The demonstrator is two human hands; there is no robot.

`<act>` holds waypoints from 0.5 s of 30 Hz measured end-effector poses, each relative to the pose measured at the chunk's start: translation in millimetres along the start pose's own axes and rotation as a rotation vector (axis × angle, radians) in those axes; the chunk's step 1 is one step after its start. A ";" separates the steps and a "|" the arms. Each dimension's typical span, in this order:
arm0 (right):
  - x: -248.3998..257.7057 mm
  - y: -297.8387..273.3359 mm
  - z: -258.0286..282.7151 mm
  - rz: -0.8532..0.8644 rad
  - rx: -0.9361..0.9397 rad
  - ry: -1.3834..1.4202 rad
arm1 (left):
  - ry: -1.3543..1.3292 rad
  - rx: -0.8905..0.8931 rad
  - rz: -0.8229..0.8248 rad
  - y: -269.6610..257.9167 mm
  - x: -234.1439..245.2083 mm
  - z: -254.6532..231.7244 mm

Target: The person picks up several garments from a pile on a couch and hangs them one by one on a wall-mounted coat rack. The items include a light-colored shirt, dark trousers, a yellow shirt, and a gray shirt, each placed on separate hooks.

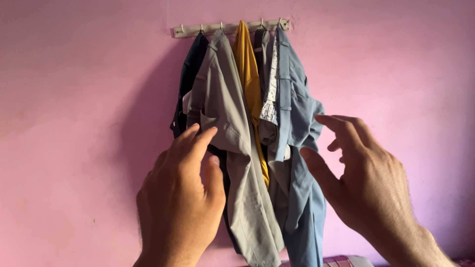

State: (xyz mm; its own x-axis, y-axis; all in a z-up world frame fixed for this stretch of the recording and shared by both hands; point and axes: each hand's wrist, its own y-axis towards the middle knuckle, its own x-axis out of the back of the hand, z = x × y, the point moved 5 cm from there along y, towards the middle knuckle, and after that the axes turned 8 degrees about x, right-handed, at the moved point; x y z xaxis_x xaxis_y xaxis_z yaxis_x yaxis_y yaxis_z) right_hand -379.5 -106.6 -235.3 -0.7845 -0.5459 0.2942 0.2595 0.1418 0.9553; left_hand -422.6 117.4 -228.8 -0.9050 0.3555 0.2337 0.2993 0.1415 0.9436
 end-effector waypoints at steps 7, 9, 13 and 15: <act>17.0 -12.3 25.2 0.002 0.061 0.025 | 0.019 0.025 -0.001 -13.1 20.7 -11.5; 19.7 -13.6 27.4 0.011 0.047 0.038 | 0.021 0.062 0.012 -15.3 24.5 -14.9; 26.3 -21.9 25.3 0.012 0.049 0.066 | 0.045 0.107 0.008 -21.9 30.1 -20.2; 27.4 -27.7 22.1 -0.002 0.089 0.077 | 0.055 0.118 0.002 -26.3 29.7 -21.9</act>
State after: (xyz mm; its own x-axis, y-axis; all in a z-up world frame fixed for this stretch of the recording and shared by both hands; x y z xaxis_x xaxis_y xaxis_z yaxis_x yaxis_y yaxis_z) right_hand -420.6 -107.3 -253.0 -0.7383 -0.6076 0.2927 0.2045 0.2118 0.9557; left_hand -464.0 104.1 -241.5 -0.9186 0.3052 0.2510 0.3316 0.2500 0.9097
